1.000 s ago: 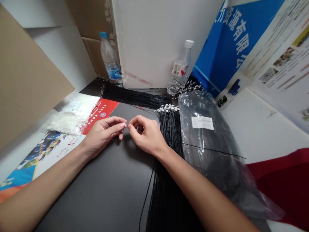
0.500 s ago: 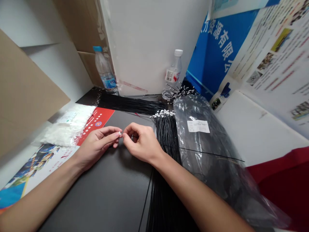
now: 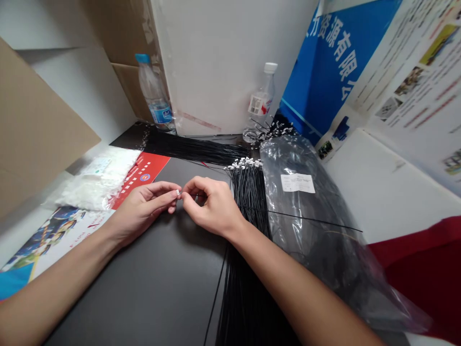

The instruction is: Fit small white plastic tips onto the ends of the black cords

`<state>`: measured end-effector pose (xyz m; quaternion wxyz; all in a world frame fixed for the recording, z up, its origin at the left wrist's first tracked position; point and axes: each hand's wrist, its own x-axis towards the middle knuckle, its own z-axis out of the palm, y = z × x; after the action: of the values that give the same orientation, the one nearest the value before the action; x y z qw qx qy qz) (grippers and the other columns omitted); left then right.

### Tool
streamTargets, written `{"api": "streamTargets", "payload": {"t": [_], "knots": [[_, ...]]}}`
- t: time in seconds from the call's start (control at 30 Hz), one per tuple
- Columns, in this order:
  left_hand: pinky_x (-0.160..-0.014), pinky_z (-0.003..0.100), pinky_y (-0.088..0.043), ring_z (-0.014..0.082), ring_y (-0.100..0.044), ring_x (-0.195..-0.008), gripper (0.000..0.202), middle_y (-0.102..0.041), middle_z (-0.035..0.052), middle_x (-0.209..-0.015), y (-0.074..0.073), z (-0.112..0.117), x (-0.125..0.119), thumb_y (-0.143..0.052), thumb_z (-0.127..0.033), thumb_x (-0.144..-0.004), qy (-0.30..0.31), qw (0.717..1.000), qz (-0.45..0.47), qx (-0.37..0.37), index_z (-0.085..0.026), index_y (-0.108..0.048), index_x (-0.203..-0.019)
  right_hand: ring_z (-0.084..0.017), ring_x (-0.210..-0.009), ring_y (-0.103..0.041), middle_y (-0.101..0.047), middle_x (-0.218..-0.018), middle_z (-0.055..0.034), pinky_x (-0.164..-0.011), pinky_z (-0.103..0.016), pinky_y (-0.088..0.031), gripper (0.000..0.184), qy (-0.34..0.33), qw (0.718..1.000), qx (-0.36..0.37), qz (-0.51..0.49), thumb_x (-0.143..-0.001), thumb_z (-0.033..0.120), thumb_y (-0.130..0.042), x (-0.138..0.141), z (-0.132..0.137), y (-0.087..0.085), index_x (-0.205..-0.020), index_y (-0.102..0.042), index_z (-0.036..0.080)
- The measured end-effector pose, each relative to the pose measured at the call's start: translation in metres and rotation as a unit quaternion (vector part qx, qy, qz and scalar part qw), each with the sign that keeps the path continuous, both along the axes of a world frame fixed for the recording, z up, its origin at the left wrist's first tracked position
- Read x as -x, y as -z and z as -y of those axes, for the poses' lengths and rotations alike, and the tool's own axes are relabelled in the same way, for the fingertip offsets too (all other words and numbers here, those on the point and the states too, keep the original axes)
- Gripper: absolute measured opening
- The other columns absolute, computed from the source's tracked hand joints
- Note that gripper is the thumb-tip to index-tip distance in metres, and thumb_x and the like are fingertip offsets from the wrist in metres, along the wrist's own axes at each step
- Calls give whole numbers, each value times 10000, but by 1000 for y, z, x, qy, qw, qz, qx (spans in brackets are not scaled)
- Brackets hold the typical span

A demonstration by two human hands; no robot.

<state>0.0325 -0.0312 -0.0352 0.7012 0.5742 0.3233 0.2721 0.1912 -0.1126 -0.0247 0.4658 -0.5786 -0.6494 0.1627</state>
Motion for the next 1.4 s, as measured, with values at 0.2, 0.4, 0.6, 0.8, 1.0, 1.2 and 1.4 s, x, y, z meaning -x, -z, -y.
{"api": "streamTargets", "payload": {"t": [0.2,0.4,0.6,0.8,1.0,1.2,1.4], "knots": [[-612,215,-415,91,-535,-631,242,-636,-10,-703,0,0,0,-790,-343,-741,10,1000,-3,-7,-166,-738,-897,-84,-585,-549,-655,-669,13,-575,-205,-415,94,-5,1000,-4,8,-825,161,-590,-1,0,0,-753,-650,155],[-605,228,-417,102,-537,-621,249,-638,-8,-703,-1,0,1,-792,-355,-733,12,1000,-4,-11,-165,-736,-885,-98,-611,-564,-671,-688,8,-598,-222,-428,94,-2,1000,-3,22,-828,168,-588,-2,2,-1,-756,-649,168],[-627,217,-410,93,-533,-633,253,-627,-15,-701,-2,0,0,-776,-352,-759,19,1000,-6,-1,-160,-727,-917,-104,-629,-559,-657,-684,11,-618,-226,-430,94,-4,999,-25,41,-837,151,-589,-2,2,0,-761,-640,171],[-624,222,-421,83,-538,-622,259,-636,-7,-753,-3,0,0,-807,-341,-721,14,999,30,36,-156,-726,-883,-125,-696,-568,-672,-746,-13,-679,-241,-444,90,-4,987,-92,133,-875,143,-580,-3,3,2,-826,-651,170],[-647,227,-458,83,-537,-638,258,-629,4,-761,-7,1,3,-831,-309,-692,13,994,56,89,-143,-732,-862,-121,-662,-586,-685,-742,-24,-645,-228,-431,161,23,957,-131,256,-940,182,-531,-3,5,2,-862,-671,173],[-641,232,-465,82,-539,-638,222,-623,5,-746,-10,2,5,-827,-275,-692,25,991,66,111,-133,-733,-835,-118,-659,-620,-716,-758,-23,-623,-237,-417,229,33,919,-169,355,-980,195,-489,-1,7,-1,-849,-676,175],[-641,227,-489,87,-557,-647,276,-637,12,-727,-10,3,5,-847,-260,-658,26,985,85,148,-126,-736,-872,-119,-708,-631,-733,-794,-25,-650,-240,-432,228,30,907,-160,388,-983,179,-483,0,10,-4,-861,-676,181]]}}
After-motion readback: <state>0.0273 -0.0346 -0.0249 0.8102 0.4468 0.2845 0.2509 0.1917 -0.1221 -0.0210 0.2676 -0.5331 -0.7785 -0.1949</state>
